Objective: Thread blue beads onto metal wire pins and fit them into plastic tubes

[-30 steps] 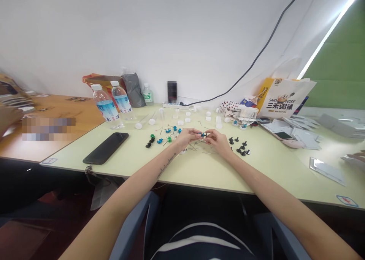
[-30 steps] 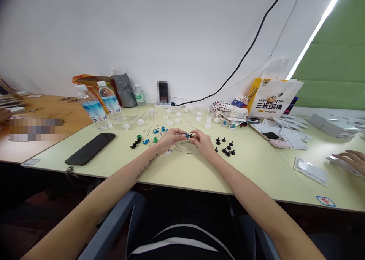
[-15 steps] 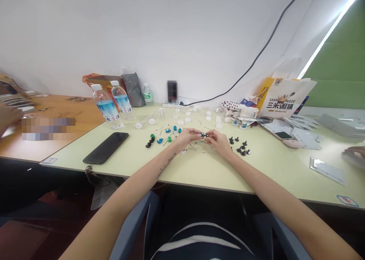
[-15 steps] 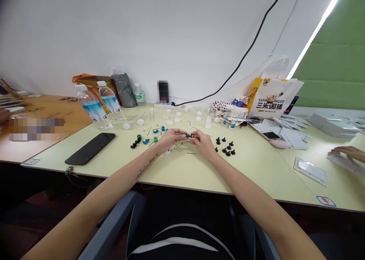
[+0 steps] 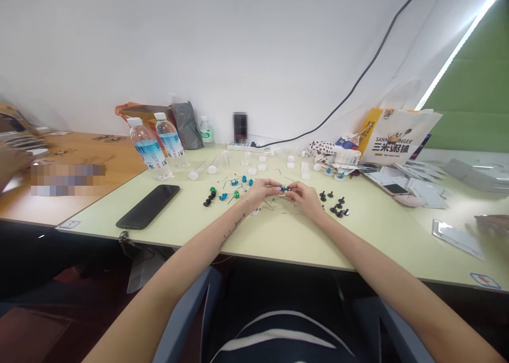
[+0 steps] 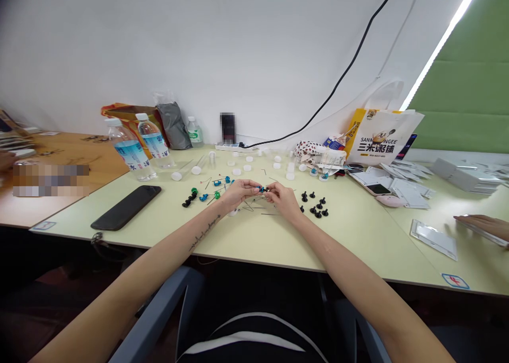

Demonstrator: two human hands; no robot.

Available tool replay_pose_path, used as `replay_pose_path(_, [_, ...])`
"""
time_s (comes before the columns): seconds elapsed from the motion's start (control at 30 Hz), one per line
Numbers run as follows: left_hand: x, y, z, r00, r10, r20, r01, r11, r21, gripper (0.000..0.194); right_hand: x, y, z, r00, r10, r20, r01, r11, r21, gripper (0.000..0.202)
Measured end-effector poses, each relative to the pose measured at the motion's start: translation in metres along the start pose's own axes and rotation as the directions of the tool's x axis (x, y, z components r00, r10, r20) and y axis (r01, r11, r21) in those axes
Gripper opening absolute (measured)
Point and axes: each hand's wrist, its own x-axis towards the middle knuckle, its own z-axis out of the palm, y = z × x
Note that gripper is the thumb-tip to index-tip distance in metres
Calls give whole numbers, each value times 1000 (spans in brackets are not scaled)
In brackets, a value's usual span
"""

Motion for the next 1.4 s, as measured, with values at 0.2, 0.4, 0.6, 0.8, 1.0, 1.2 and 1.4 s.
replay_pose_path(0.2, [1, -2, -2, 1000, 12, 8, -12, 1000, -4, 26, 0, 1, 0, 1000, -6, 3, 6, 1000, 6, 21])
replay_pose_path(0.4, [3, -5, -4, 1000, 12, 18, -12, 1000, -10, 27, 1, 2, 0, 1000, -2, 6, 2, 1000, 7, 20])
replay_pose_path(0.6, [2, -1, -1, 1000, 11, -6, -11, 1000, -15, 26, 0, 0, 0, 1000, -1, 6, 1, 1000, 9, 19])
replay_pose_path(0.8, [0, 0, 0, 1000, 17, -19, -18, 1000, -21, 25, 1, 5, 0, 1000, -26, -3, 26, 1000, -10, 22])
replay_pose_path(1.0, [1, -1, -1, 1000, 13, -4, -13, 1000, -17, 26, 1, 4, 0, 999, -33, 0, 33, 999, -13, 19])
replay_pose_path(1.2, [2, -3, -3, 1000, 14, 2, -14, 1000, -16, 26, 1, 1, 0, 1000, -27, -3, 27, 1000, -12, 18])
replay_pose_path(1.4, [3, -5, -4, 1000, 11, 12, -11, 1000, -9, 28, 1, 1, 0, 1000, -22, 1, 22, 1000, -9, 18])
